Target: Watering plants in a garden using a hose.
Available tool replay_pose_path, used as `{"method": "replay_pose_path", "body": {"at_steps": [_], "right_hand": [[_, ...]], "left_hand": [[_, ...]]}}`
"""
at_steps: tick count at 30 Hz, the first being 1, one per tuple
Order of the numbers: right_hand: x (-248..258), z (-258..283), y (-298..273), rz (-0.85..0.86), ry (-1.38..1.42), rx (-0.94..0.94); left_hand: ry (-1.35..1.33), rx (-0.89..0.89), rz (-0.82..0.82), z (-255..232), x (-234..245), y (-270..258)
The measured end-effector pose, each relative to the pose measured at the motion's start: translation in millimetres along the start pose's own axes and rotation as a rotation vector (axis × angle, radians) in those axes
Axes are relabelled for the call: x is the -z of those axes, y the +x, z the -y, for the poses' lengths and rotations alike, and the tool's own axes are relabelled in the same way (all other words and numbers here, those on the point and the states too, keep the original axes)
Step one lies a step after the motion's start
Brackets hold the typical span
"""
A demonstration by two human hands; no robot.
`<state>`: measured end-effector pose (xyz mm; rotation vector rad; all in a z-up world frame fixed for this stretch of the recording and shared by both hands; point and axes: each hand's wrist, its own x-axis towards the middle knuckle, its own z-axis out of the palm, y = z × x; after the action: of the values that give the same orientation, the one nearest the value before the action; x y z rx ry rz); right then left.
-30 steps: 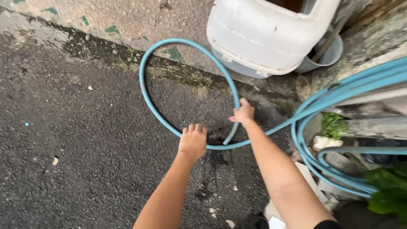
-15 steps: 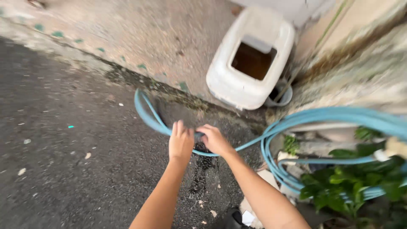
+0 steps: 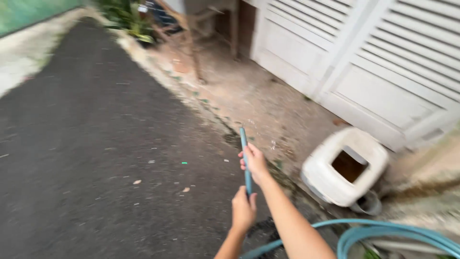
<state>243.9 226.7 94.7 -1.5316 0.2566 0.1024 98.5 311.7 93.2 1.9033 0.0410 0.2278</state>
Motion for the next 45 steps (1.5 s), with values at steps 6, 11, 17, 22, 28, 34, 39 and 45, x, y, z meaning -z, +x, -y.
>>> {"method": "replay_pose_path", "body": {"at_steps": [6, 11, 17, 22, 28, 34, 39, 45], "right_hand": [[-140.9, 76.4, -44.8, 0.390, 0.256, -0.068], [-218.3, 87.5, -72.7, 0.475, 0.102, 0.026], [-243.3, 116.6, -96.6, 0.475, 0.163, -0.127], [-244.0, 103.6, -69.6, 0.589, 0.292, -0.145], [-277.5, 119.5, -49.8, 0.431, 0.130, -0.309], [-350.1, 95.4, 8.2, 0.445, 0.120, -0.368], [-413.8, 85.5, 76.6, 0.466, 0.205, -0.513], [-508.1, 108.3, 122.7, 0.428, 0.193, -0.605]], "left_hand": [[-0.460, 0.212, 0.072, 1.5, 117.9, 35.4], [-0.775, 0.320, 0.001, -0.1, 193.7, 62.3], [-0.724, 0.340, 0.008, 22.4, 210.7, 38.3], [-0.396, 0.270, 0.016, 19.4, 221.3, 51.3], [-0.372, 0.092, -0.042, 79.1, 226.1, 101.4], [-0.476, 0.208, -0.027, 97.9, 297.1, 156.7], [-0.695, 0.352, 0.103, 134.4, 329.6, 214.8], [-0.505, 0.230, -0.007, 174.6, 389.0, 286.1]]}}
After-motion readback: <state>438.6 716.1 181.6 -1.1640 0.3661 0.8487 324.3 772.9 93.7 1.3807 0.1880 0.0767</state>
